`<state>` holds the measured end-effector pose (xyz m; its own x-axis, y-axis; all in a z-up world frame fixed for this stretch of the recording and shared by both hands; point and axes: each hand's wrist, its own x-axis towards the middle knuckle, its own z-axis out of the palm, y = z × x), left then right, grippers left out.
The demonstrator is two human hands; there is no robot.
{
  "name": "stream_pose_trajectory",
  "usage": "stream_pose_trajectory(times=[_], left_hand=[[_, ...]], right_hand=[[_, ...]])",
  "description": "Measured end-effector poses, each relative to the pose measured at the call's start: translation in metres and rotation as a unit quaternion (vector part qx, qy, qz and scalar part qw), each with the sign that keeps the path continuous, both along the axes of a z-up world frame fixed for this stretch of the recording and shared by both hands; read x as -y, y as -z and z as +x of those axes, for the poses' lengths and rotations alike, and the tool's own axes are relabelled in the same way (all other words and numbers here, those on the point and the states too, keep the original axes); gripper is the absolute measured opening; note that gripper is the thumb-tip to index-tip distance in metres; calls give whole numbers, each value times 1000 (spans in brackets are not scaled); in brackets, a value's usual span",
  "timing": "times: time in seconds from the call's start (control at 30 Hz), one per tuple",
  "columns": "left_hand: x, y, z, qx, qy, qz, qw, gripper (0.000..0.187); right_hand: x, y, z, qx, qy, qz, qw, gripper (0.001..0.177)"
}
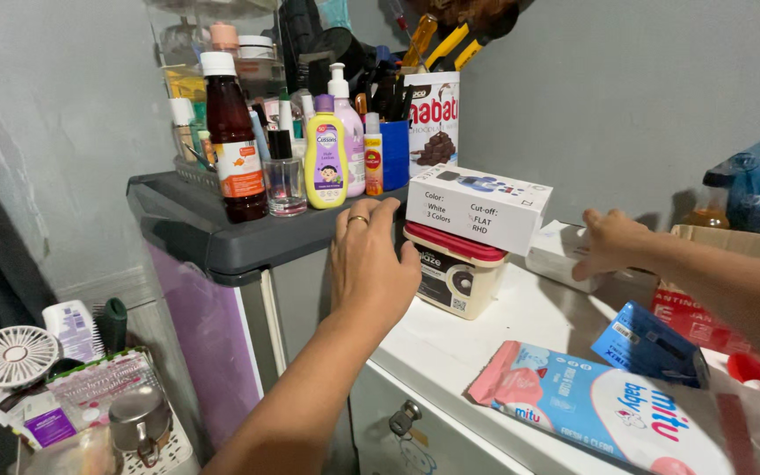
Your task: The person moves various personal care and household items from a cluttered countertop onto a white three-tier rolling cart. Items handled include bottles, boxes, a hairbrush, a small fan, and a trophy, which are placed on different shelves of the cart.
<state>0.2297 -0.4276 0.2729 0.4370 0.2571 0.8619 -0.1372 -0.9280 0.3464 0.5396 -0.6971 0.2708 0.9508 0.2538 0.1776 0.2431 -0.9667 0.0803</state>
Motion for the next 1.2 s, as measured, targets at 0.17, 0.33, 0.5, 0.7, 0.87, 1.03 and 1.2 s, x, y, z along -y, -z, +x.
stream_pose_trajectory(times=[0.17, 0.33, 0.5, 0.7, 0.87, 1.03, 1.2], left_hand=[[8, -2, 8, 15, 14, 10, 1000, 50], [14, -12, 19, 14, 22, 5, 1000, 52], [23, -24, 29, 15, 49, -19, 999, 51], [26, -43, 35, -19, 68, -28, 997, 51], [16, -56, 47, -22, 78, -61, 995, 51], [-9, -54, 63, -38, 80, -138, 987, 52], [-25, -46, 81, -70, 95, -171, 978, 59]], right_hand=[[-9, -32, -57, 81, -54, 5, 995, 109], [9, -69, -95, 168, -88, 49, 981, 103], [39, -93, -122, 260, -126, 183, 940, 93], [46, -114, -150, 174, -115, 371, 905, 93], [26, -121, -160, 123, -161, 419, 885, 95], [-2, -114, -161, 108, -227, 397, 883, 93], [-31, -109, -144, 108, -277, 407, 863, 89]])
